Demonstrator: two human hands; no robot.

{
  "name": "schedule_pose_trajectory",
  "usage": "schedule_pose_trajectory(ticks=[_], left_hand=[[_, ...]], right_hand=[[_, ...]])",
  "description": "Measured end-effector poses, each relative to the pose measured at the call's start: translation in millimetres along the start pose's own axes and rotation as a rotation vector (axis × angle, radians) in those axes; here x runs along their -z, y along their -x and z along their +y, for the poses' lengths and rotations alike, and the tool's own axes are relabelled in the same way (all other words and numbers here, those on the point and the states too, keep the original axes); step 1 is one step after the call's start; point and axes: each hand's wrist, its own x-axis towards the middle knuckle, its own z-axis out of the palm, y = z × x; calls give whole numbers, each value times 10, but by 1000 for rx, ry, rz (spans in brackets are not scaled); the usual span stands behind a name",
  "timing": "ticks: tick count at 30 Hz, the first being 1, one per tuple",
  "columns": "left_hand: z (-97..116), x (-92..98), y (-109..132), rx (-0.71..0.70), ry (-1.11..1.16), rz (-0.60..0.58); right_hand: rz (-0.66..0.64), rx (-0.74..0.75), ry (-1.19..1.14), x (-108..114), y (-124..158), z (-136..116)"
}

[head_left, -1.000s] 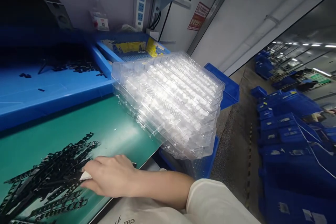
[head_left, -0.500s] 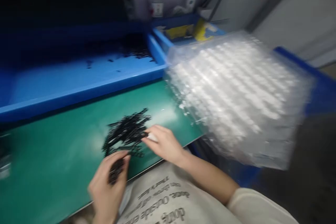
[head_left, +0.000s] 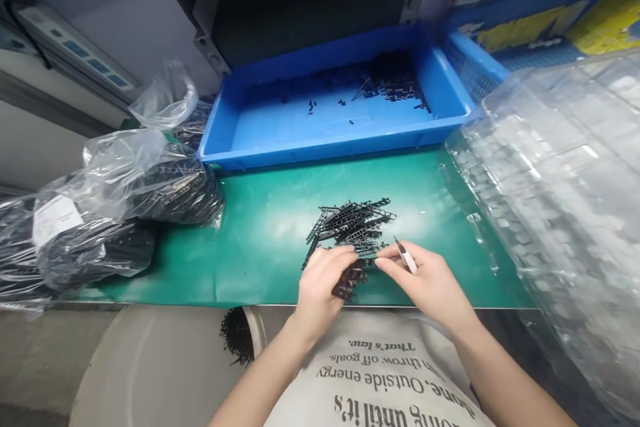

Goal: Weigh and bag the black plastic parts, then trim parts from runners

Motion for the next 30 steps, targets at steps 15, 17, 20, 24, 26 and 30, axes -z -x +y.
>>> schedule_pose_trajectory(ticks=[15, 17, 20, 24, 26, 30], left_hand=[[156, -19, 15, 1006, 1084, -94], [171, -4, 2, 1012, 1118, -78], [197, 14, -3, 1036, 1113, -54], [207, 22, 14, 1038, 1089, -48], [208, 24, 17, 1034, 1070, -58], [223, 31, -1, 1045, 1024, -66]], right_hand=[[-226, 202, 122, -34, 176, 32], [-230, 284, 264, -36, 218, 22], [-200, 377, 397, -57, 254, 8], [-163, 453, 483, -73, 256, -3], [-150, 482, 503, -72, 250, -4], [-131, 497, 527, -84, 255, 4]])
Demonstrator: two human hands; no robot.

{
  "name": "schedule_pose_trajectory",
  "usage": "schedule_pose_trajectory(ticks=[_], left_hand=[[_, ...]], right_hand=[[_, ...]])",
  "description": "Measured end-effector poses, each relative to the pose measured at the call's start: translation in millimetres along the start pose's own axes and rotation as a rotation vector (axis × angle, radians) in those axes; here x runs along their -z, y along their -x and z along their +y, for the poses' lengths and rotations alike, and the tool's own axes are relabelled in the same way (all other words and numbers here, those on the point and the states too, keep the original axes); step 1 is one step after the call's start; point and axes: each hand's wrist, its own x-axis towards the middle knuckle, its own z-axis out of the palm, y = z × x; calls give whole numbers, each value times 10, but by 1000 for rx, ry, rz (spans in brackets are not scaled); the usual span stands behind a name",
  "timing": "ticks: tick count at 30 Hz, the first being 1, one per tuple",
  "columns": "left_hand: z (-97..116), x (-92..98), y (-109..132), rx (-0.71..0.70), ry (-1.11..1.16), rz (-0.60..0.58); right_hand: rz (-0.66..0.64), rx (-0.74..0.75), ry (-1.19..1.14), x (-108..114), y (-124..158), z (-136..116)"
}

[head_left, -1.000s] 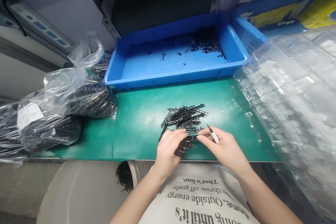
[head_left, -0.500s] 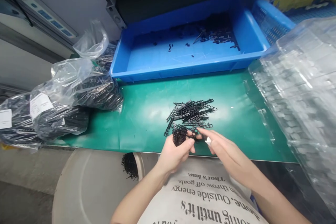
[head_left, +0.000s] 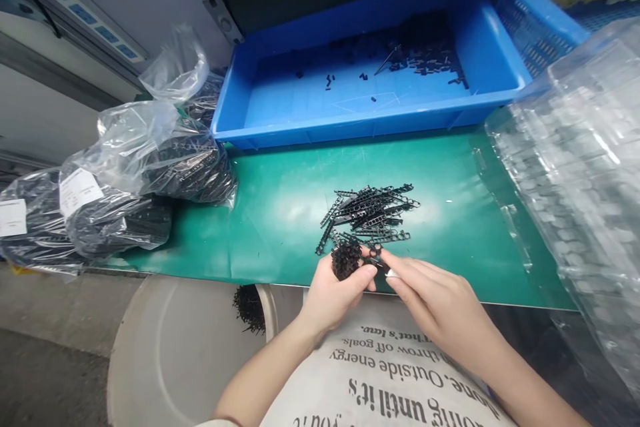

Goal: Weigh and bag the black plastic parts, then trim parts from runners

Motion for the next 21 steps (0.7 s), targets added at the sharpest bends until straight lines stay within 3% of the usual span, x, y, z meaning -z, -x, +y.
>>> schedule_pose_trajectory(ticks=[6, 13, 21], left_hand=[[-36, -2, -7, -45, -33, 47], [-128, 20, 1, -74, -61, 97], [-85, -50, 28, -20, 111, 56]], right_hand=[[51, -10, -7, -48, 23, -49], [20, -75, -74, -51, 12, -99], [60, -96, -124, -104, 9, -86]])
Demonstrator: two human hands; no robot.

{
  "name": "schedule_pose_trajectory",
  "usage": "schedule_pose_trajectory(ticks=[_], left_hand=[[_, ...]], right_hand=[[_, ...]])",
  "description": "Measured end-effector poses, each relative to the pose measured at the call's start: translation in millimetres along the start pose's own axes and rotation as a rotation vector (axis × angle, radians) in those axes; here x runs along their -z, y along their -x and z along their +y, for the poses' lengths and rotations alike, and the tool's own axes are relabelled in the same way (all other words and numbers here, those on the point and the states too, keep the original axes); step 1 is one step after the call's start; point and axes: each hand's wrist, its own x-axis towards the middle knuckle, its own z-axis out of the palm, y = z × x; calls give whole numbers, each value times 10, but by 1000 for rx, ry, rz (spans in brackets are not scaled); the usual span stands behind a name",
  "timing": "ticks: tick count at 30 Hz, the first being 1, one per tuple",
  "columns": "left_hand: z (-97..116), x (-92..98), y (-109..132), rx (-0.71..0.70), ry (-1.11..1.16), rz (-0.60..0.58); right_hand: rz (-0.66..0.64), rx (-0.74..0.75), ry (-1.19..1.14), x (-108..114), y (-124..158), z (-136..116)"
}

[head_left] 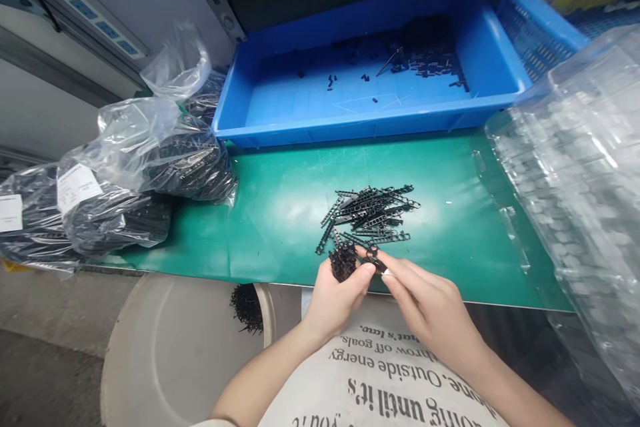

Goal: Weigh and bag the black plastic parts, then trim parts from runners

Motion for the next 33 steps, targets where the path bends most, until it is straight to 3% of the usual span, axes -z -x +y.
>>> schedule_pose_trajectory(ticks=[5, 10, 14, 22, 26, 29, 31, 33], left_hand=[[12, 26, -5, 7, -2, -2], [-34, 107, -3, -47, -69, -9], [-48, 149, -7, -94, -79, 1], [-55, 145, -63, -160, -183, 55], [-43, 163, -92, -268, -406, 153], [26, 165, -94, -428, -623, 233], [95, 157, -98, -592, -730, 209], [163, 137, -108, -663, -789, 98]], right_hand=[[22, -91, -39, 47, -35, 53], [105, -211, 243, 127, -115, 348], [21, -185, 329, 140, -167, 505], [-55, -294, 335, -2, -355, 441], [-47, -245, 237, 40, -401, 438], [-36, -188, 61, 167, -389, 417], [-63, -174, -47, 273, -375, 374], [-122, -190, -135, 361, -363, 313]])
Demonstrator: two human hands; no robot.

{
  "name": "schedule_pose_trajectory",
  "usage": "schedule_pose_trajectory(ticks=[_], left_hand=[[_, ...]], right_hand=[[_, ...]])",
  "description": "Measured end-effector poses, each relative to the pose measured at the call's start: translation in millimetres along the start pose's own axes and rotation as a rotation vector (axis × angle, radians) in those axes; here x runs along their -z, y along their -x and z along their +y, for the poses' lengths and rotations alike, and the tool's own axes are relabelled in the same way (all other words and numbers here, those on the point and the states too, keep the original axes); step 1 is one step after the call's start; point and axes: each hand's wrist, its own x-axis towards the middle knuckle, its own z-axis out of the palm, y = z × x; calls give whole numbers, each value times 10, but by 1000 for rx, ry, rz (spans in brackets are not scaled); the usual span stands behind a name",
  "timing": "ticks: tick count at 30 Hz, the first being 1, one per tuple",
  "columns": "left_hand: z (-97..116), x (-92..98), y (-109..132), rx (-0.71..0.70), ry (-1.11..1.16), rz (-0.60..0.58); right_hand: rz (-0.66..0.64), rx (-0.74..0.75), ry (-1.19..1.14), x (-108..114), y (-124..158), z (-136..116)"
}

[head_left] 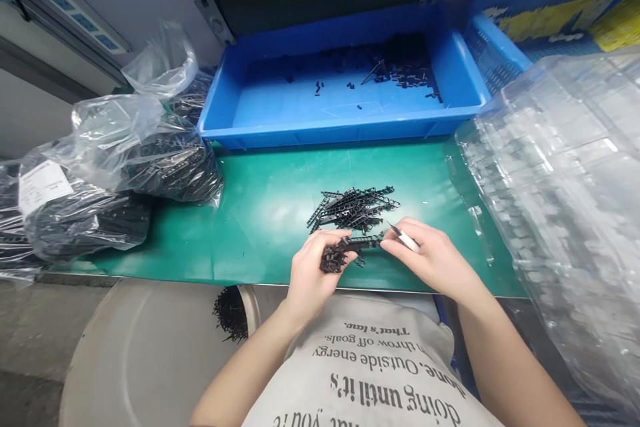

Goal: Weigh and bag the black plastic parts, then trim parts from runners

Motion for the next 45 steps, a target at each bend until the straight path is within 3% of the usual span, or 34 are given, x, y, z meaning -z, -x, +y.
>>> schedule_pose_trajectory(ticks=[2, 5, 8, 10, 15, 18, 24, 40, 45], left_hand=[[41, 3, -42, 47, 20, -164], [87, -36, -59, 297, 120, -364], [102, -82, -31, 517, 340, -383], [95, -87, -10, 578, 473, -364], [77, -43, 15, 564, 627, -381], [76, -36, 22, 561, 662, -330], [44, -46, 42, 572, 708, -356], [68, -49, 114, 565, 768, -328], [87, -63, 165, 564, 787, -235]], right_hand=[[-69, -45, -75, 34, 24, -60], [-111, -122, -163, 3, 44, -99], [-65, -116, -221, -73, 74, -76], [-27, -23, -244, -116, 113, -53], [-45, 142, 3, -185, 231, -66], [-15, 231, 167, -219, 270, -103], [54, 315, 284, -240, 288, -129], [79, 228, 263, -318, 345, -204], [79, 237, 235, -305, 346, -190]])
